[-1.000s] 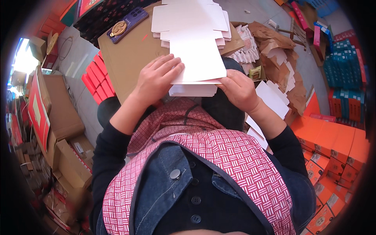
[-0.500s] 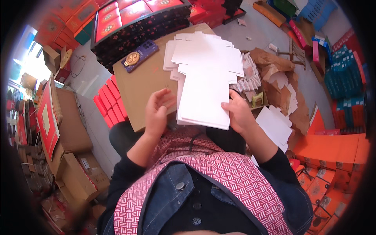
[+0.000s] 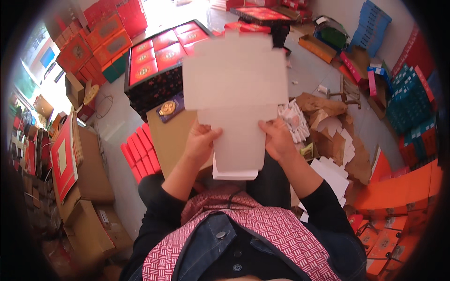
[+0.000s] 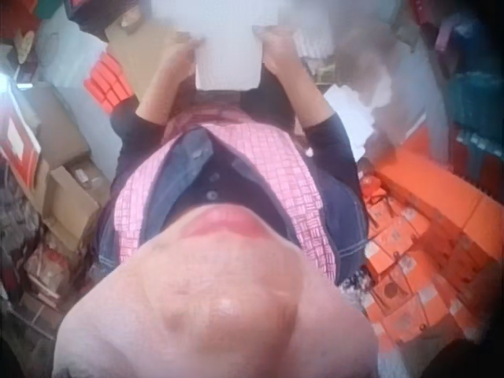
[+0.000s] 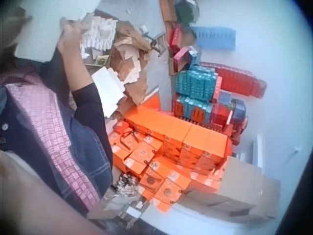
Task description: The person sits on the floor and assembles small red boxes by folding flat white cardboard pieces and inserting them into red sleeves. They repeatedly pick up a white piece, fold it, and place it into a red sleeve, then set the completed box aside.
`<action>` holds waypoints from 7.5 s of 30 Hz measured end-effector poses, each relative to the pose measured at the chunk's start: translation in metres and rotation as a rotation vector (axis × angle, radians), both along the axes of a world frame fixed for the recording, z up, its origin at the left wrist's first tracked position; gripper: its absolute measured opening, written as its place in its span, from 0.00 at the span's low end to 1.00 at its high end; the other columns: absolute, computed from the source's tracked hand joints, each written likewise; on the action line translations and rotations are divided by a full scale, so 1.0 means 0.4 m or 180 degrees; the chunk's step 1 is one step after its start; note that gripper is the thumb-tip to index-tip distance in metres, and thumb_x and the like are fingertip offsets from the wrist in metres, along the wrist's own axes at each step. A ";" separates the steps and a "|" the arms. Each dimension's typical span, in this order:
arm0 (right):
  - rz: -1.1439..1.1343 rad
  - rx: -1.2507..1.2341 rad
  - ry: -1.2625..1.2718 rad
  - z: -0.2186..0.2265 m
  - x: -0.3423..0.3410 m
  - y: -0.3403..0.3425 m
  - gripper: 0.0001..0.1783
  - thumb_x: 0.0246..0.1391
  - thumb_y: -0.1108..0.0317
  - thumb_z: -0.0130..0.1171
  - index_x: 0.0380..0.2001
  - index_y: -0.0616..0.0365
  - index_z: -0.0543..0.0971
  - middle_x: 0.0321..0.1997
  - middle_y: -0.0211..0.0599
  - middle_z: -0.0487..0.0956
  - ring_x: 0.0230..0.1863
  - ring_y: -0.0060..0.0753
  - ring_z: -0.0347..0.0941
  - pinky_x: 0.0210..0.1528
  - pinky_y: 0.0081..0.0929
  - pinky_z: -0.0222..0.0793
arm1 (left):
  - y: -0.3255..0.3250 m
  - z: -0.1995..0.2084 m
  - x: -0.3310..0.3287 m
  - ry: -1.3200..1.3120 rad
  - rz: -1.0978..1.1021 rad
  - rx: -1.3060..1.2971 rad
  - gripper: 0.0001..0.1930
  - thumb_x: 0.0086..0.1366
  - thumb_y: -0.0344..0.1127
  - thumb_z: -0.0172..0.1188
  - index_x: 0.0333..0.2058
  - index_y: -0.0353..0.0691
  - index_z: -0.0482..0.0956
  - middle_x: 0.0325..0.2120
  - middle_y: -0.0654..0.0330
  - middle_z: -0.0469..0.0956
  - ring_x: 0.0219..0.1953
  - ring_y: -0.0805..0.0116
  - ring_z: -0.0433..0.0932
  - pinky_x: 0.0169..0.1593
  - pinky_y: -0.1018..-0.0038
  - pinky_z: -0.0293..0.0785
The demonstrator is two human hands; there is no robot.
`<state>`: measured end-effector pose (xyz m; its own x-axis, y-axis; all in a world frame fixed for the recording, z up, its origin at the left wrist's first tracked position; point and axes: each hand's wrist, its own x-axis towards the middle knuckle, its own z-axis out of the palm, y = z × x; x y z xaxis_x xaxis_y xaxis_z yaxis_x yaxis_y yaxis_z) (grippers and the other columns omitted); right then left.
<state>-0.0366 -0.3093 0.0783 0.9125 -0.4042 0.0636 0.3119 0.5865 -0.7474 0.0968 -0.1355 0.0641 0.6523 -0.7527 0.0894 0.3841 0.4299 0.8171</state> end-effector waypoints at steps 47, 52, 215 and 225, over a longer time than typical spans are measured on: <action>-0.0462 -0.0392 -0.0625 0.142 0.132 -0.118 0.20 0.56 0.76 0.57 0.53 0.57 0.71 0.53 0.36 0.75 0.50 0.32 0.73 0.47 0.32 0.73 | -0.053 0.105 0.098 -0.0918 -0.0003 -0.0095 0.18 0.58 0.27 0.64 0.47 0.34 0.74 0.41 0.60 0.77 0.44 0.71 0.77 0.49 0.72 0.74; -0.0415 -0.0349 0.0075 0.100 0.132 -0.157 0.21 0.60 0.72 0.53 0.55 0.66 0.67 0.55 0.41 0.73 0.56 0.39 0.70 0.56 0.37 0.69 | -0.046 0.010 0.003 -0.1059 -0.0429 0.1032 0.18 0.60 0.28 0.61 0.49 0.31 0.72 0.43 0.59 0.78 0.43 0.71 0.78 0.48 0.74 0.74; 0.0750 -0.5768 0.2578 -0.007 0.350 -0.309 0.23 0.40 0.57 0.70 0.34 0.66 0.79 0.33 0.40 0.79 0.38 0.29 0.75 0.41 0.23 0.71 | -0.004 -0.104 0.073 -0.5722 0.0397 0.0539 0.07 0.45 0.32 0.57 0.26 0.39 0.75 0.31 0.62 0.75 0.30 0.66 0.73 0.35 0.72 0.69; 0.2444 -0.3930 0.2530 -0.002 0.423 -0.353 0.17 0.36 0.62 0.74 0.26 0.60 0.79 0.26 0.30 0.77 0.29 0.23 0.73 0.31 0.24 0.66 | 0.006 -0.117 0.058 -0.6042 0.0658 0.0356 0.09 0.46 0.30 0.57 0.28 0.34 0.76 0.32 0.61 0.75 0.32 0.66 0.74 0.37 0.71 0.72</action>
<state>0.1327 -0.4507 0.0776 0.8218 0.0635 -0.5663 -0.4140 -0.6163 -0.6699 0.1200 -0.1331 0.0173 -0.1635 -0.7393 0.6532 -0.9612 0.2685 0.0633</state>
